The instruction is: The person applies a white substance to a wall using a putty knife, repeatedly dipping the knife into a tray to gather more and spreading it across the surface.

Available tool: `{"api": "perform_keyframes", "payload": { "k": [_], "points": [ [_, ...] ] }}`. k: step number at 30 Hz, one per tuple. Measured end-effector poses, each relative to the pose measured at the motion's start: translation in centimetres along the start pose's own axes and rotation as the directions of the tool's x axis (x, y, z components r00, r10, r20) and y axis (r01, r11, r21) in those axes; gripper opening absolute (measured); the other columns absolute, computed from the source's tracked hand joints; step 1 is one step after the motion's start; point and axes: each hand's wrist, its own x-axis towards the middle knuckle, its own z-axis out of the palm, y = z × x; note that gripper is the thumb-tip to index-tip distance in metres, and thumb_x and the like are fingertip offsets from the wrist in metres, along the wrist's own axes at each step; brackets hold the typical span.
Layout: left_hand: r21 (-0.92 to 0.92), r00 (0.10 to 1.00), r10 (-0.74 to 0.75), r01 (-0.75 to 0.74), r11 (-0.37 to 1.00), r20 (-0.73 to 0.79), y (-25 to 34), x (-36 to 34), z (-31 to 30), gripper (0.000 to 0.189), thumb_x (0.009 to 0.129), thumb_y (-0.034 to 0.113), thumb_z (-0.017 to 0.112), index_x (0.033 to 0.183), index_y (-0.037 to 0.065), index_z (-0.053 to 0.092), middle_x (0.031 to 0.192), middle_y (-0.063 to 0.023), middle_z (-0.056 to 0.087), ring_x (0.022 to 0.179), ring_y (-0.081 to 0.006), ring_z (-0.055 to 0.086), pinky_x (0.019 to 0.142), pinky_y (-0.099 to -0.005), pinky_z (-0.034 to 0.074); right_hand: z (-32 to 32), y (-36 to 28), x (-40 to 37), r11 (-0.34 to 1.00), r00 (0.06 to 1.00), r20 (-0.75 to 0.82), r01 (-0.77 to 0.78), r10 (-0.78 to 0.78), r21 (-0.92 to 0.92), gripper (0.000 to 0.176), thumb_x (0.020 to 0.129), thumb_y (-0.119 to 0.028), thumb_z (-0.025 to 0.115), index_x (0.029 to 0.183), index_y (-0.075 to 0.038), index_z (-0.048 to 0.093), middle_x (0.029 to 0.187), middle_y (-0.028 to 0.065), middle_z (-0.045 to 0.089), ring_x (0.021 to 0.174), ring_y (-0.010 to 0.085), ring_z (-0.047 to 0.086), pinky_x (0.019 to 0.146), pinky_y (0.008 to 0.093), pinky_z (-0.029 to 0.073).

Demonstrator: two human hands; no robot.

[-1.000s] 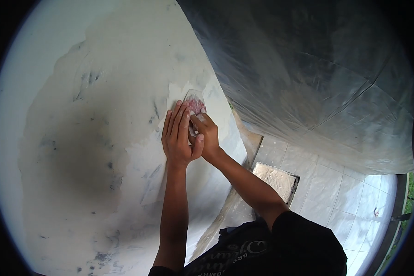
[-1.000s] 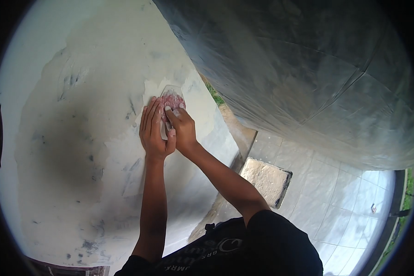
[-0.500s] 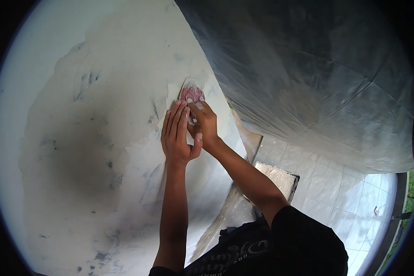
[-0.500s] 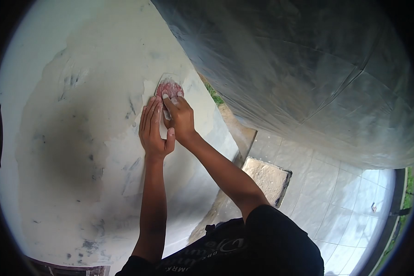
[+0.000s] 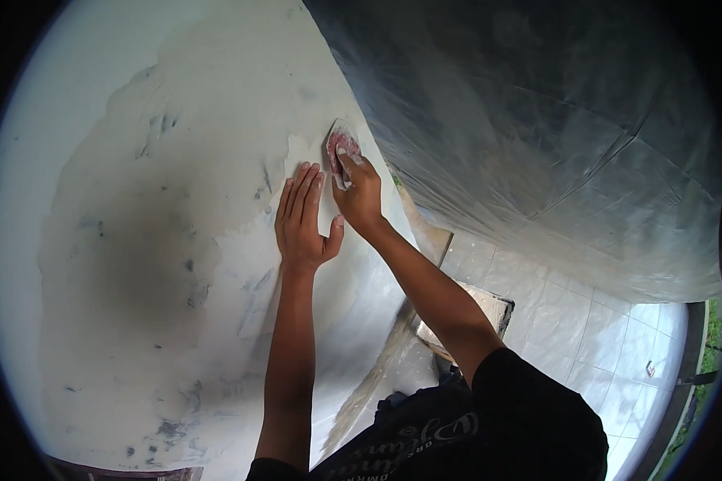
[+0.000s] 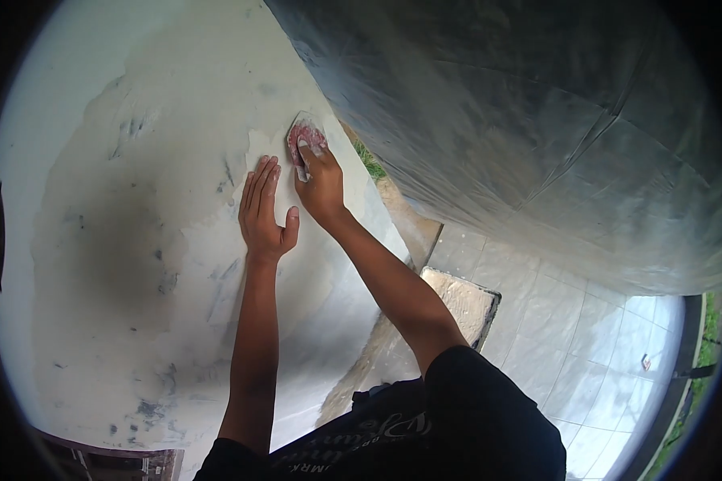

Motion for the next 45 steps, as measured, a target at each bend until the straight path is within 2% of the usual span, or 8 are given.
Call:
{"api": "perform_keyframes", "payload": {
  "k": [5, 8, 10, 16, 18, 27, 32, 45],
  "points": [
    [-0.109, 0.997, -0.064, 0.068, 0.992, 0.037, 0.8, -0.8, -1.2, 0.052, 0.087, 0.025, 0.052, 0.129, -0.006, 0.051, 0.136, -0.0198, 0.052, 0.133, -0.0357, 0.043, 0.11, -0.0488, 0.033, -6.1, -2.5, -5.2, 0.93, 0.937, 0.051, -0.351, 0.347, 0.111, 0.041, 0.072, 0.008, 0.064, 0.113, 0.006, 0.063, 0.081, 0.0175, 0.058, 0.072, 0.0262, 0.06, 0.066, 0.0321, 0.048],
    [-0.202, 0.99, -0.136, 0.138, 0.97, 0.026, 2.1, -2.8, -2.3, 0.051, 0.089, 0.021, 0.051, 0.131, -0.008, 0.048, 0.139, -0.0211, 0.049, 0.135, -0.0361, 0.04, 0.111, -0.0482, 0.032, -9.8, -2.7, -7.1, 0.616, 0.703, 0.139, -0.687, 0.697, 0.385, 0.032, 0.079, 0.005, 0.059, 0.111, 0.006, 0.062, 0.095, 0.0095, 0.066, 0.087, 0.0179, 0.064, 0.079, 0.0298, 0.051],
    [-0.276, 0.974, -0.227, 0.222, 0.935, 0.014, 3.5, -4.6, -3.2, 0.051, 0.09, 0.02, 0.049, 0.133, -0.008, 0.046, 0.138, -0.0212, 0.049, 0.135, -0.0362, 0.041, 0.111, -0.0469, 0.033, -12.0, -3.6, -8.1, 0.348, 0.64, 0.233, -0.645, 0.732, 0.68, 0.03, 0.084, 0.006, 0.054, 0.113, 0.006, 0.06, 0.101, 0.011, 0.066, 0.094, 0.0204, 0.065, 0.081, 0.0325, 0.054],
    [-0.343, 0.907, -0.404, 0.421, 0.84, 0.123, 9.6, -12.3, -8.5, 0.049, 0.093, 0.018, 0.047, 0.136, -0.005, 0.044, 0.141, -0.022, 0.047, 0.136, -0.0363, 0.039, 0.111, -0.0433, 0.033, -18.4, -6.6, -13.4, 0.202, 0.579, 0.368, -0.693, 0.727, 0.692, 0.025, 0.092, -0.004, 0.049, 0.113, 0.007, 0.055, 0.113, 0.0158, 0.062, 0.098, 0.0243, 0.065, 0.086, 0.0374, 0.055],
    [-0.364, 0.869, -0.479, 0.49, 0.792, 0.127, 11.0, -14.8, -10.1, 0.048, 0.095, 0.019, 0.046, 0.137, -0.004, 0.044, 0.141, -0.0212, 0.047, 0.136, -0.0359, 0.039, 0.112, -0.043, 0.032, -20.1, -7.6, -15.6, 0.061, 0.464, 0.378, -0.691, 0.801, 0.72, 0.025, 0.094, -0.006, 0.047, 0.114, 0.006, 0.055, 0.111, 0.0149, 0.062, 0.098, 0.0243, 0.065, 0.086, 0.0373, 0.055],
    [-0.372, 0.759, -0.613, 0.646, 0.666, 0.221, 17.2, -19.5, -14.7, 0.047, 0.098, 0.022, 0.043, 0.139, -0.002, 0.043, 0.142, -0.0203, 0.046, 0.138, -0.0349, 0.037, 0.113, -0.0426, 0.029, -24.4, -12.1, -19.5, 0.02, 0.409, 0.519, -0.799, 0.751, 0.6, 0.029, 0.092, -0.015, 0.052, 0.118, -0.002, 0.055, 0.111, 0.0123, 0.062, 0.098, 0.0273, 0.065, 0.083, 0.0464, 0.058],
    [-0.389, 0.735, -0.639, 0.669, 0.633, 0.224, 19.1, -20.0, -15.2, 0.048, 0.099, 0.023, 0.043, 0.139, -0.002, 0.042, 0.143, -0.0203, 0.046, 0.137, -0.035, 0.038, 0.113, -0.0425, 0.029, -24.6, -13.8, -19.4, 0.046, 0.408, 0.608, -0.852, 0.681, 0.521, 0.034, 0.098, -0.015, 0.041, 0.128, -0.001, 0.048, 0.119, 0.0127, 0.06, 0.103, 0.0241, 0.065, 0.08, 0.0387, 0.06],
    [-0.429, 0.656, -0.698, 0.74, 0.519, 0.288, 21.7, -17.5, -8.1, 0.051, 0.1, 0.028, 0.041, 0.141, -0.001, 0.04, 0.144, -0.0226, 0.043, 0.137, -0.0358, 0.038, 0.113, -0.0426, 0.028, -28.0, -9.4, -18.3, -0.018, 0.318, 0.623, -0.882, 0.715, 0.47, 0.03, 0.088, -0.002, 0.052, 0.117, 0.005, 0.055, 0.108, 0.0136, 0.064, 0.095, 0.0216, 0.066, 0.08, 0.0313, 0.057]
  ]
}}
